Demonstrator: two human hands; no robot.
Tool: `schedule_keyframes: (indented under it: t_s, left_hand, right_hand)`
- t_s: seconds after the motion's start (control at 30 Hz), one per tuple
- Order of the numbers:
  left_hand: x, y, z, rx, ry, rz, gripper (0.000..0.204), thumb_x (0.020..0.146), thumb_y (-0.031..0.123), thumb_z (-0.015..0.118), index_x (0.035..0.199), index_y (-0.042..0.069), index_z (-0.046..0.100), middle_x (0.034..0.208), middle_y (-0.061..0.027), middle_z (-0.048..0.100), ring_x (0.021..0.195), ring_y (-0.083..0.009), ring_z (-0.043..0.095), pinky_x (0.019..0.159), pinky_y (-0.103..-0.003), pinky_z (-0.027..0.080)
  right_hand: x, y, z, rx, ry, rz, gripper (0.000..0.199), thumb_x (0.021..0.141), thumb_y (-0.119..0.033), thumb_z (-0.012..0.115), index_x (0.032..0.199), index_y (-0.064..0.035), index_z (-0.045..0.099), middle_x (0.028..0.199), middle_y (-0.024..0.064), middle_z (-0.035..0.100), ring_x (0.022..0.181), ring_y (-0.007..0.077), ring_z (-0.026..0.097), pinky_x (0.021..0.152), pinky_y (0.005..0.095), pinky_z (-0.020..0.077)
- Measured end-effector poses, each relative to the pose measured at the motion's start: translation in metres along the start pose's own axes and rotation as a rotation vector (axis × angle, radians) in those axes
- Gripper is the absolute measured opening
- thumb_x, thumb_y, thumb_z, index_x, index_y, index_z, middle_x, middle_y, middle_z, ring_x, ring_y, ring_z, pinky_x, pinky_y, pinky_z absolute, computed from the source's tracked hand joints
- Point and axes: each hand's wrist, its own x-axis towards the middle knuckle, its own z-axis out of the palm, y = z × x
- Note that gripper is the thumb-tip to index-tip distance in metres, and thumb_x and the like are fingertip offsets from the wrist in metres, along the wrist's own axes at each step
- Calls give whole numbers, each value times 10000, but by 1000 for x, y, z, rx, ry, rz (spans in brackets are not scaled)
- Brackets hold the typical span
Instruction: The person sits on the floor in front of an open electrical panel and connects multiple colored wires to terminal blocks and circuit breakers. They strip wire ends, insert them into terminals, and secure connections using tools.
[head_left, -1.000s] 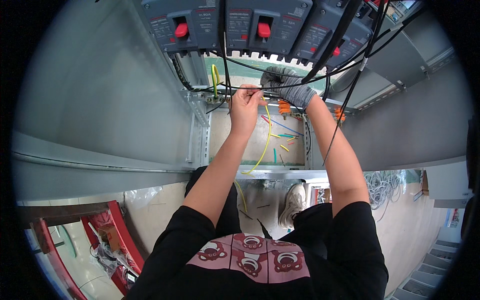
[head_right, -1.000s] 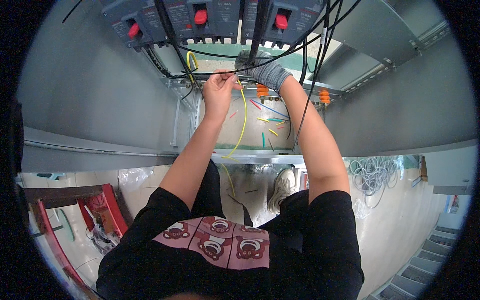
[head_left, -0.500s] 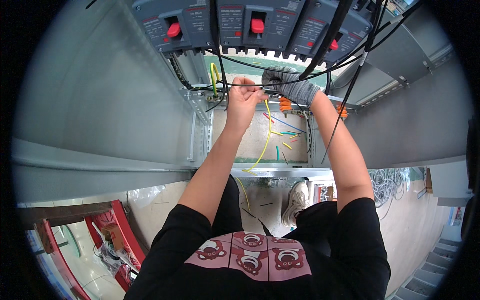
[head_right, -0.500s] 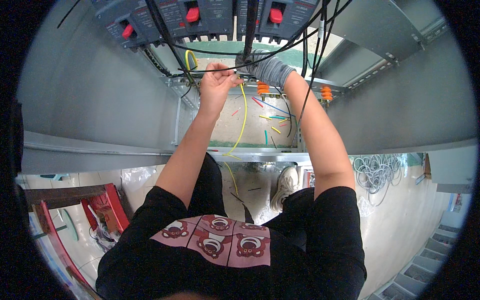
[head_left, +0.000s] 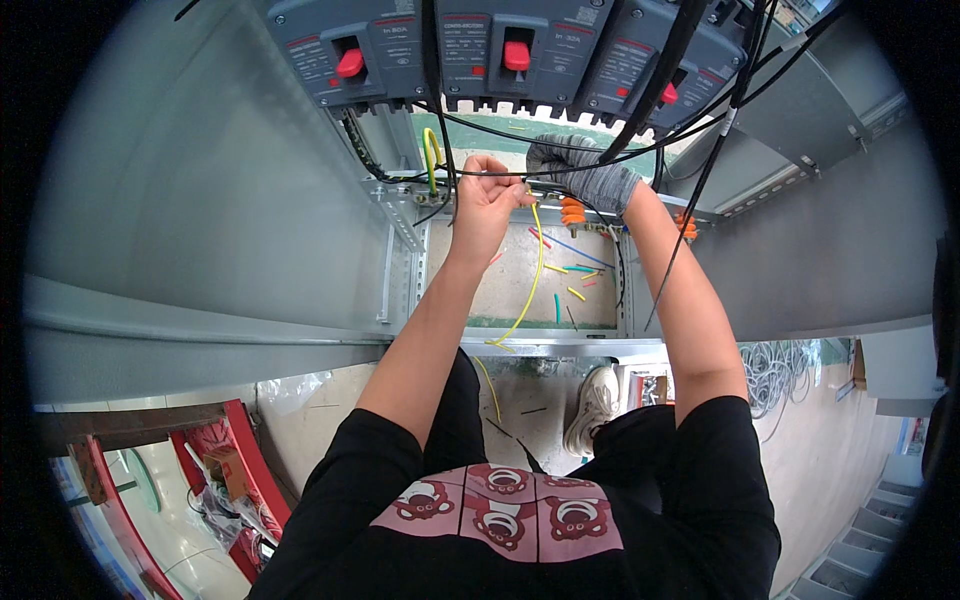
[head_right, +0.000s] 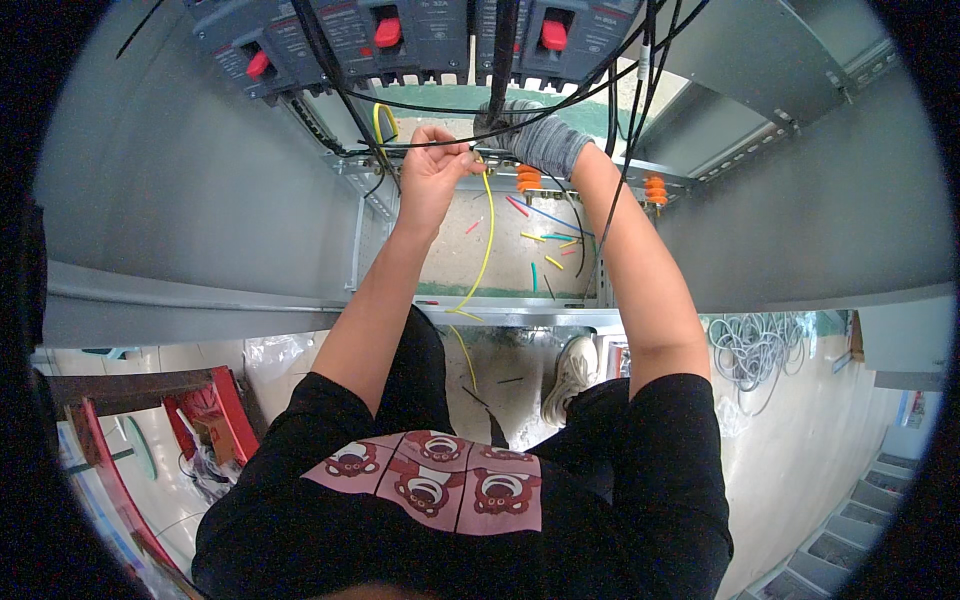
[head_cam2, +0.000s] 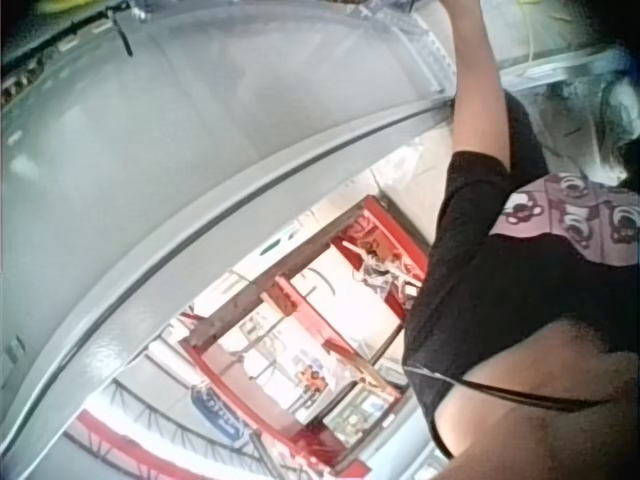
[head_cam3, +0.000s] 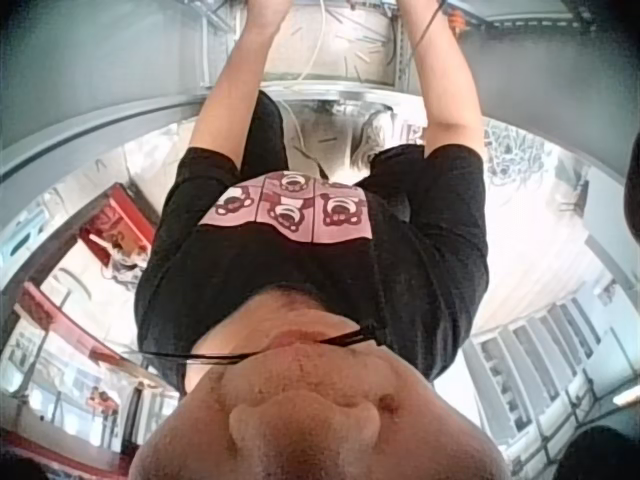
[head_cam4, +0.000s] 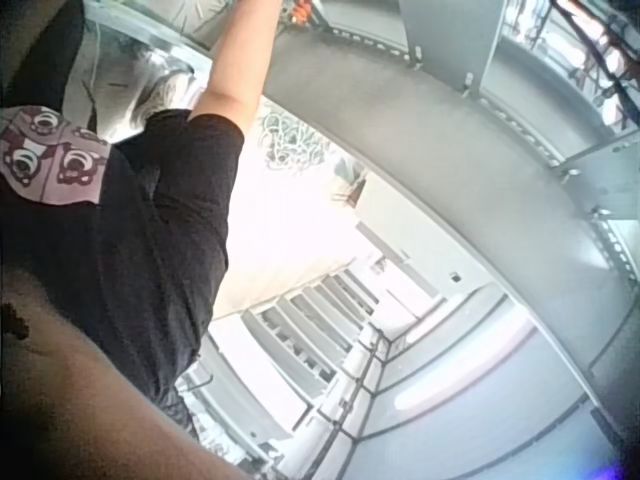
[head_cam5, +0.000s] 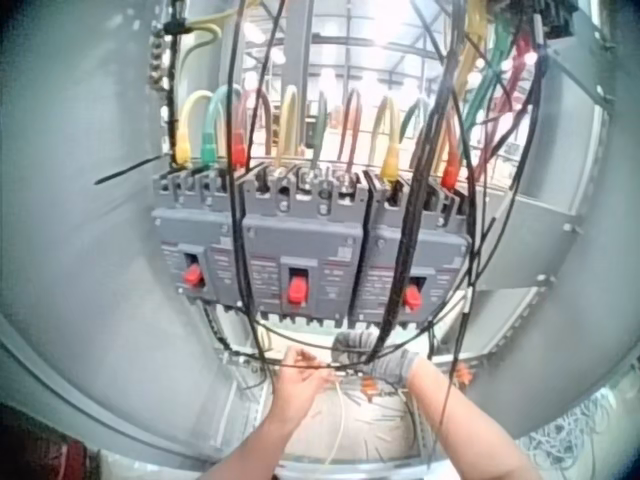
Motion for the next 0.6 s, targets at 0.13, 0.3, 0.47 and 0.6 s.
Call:
schedule_keyframes:
  t_s: [0.13, 0.3, 0.47, 0.6]
  left_hand:
    - [2, -3, -1, -2, -27, 9, 251, 823, -84, 553, 993, 24, 402, 897, -103, 576, 776, -180, 641, 734, -300, 549]
    - [3, 0, -2, 76, -48, -9, 248, 822, -87, 550, 991, 21, 404, 903, -106, 570, 772, -176, 640, 718, -290, 544]
    - [5, 0, 0, 62, -54, -2, 248, 818, -87, 553, 984, 21, 405, 904, -102, 573, 751, -173, 644, 686, -273, 531]
    - [8, 4, 4, 113, -24, -23, 232, 807, -106, 544, 954, 9, 406, 849, -113, 580, 704, -182, 651, 639, -255, 527]
  right_hand:
    - [2, 2, -1, 35, -51, 21, 226, 880, -208, 560, 1010, -27, 600, 903, 151, 645, 805, 293, 596, 729, 352, 479]
    - [4, -10, -4, 44, -79, 84, 238, 870, -236, 581, 978, -27, 612, 879, 141, 644, 786, 281, 588, 715, 343, 475]
    - [5, -16, -7, 2, -93, 29, 235, 862, -248, 592, 964, -38, 620, 867, 131, 644, 780, 264, 588, 713, 343, 474]
    - [4, -9, -8, 7, -115, 61, 239, 868, -257, 579, 972, -46, 621, 883, 127, 646, 784, 261, 590, 719, 341, 475]
